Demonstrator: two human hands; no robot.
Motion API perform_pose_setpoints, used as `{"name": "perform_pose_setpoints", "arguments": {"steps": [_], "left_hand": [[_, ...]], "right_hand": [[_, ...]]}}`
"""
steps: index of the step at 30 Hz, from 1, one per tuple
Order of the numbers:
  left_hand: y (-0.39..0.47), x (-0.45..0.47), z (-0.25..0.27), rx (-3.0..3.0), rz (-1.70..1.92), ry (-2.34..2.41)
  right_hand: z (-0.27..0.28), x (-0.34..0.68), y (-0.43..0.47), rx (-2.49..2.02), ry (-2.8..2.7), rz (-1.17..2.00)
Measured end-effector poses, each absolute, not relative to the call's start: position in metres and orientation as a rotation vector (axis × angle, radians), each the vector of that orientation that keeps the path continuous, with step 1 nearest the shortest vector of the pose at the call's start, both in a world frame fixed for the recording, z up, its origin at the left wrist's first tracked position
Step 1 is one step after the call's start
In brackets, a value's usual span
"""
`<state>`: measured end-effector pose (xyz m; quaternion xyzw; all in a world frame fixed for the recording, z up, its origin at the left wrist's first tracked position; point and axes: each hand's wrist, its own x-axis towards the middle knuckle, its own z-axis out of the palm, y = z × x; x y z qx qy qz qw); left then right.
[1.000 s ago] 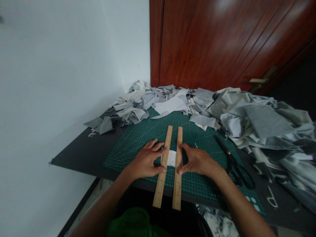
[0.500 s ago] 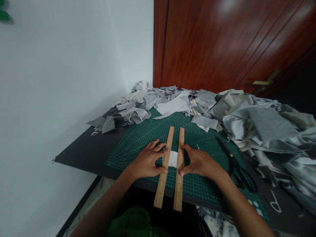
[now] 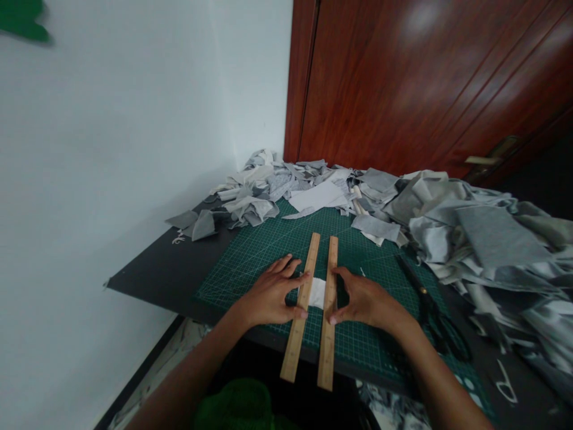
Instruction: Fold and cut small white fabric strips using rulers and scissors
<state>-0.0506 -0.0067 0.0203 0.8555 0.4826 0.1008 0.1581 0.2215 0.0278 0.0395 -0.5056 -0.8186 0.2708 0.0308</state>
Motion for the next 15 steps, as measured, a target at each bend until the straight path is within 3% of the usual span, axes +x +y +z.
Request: {"name": "perform_pose_setpoints", "arguments": {"steps": [15], "left_hand": [[-0.007,-0.05,0.022,2.422,0.316,1.354]], "right_hand": [[0.049,0.225,0.027,-1.467,-2.528,0.922]]}}
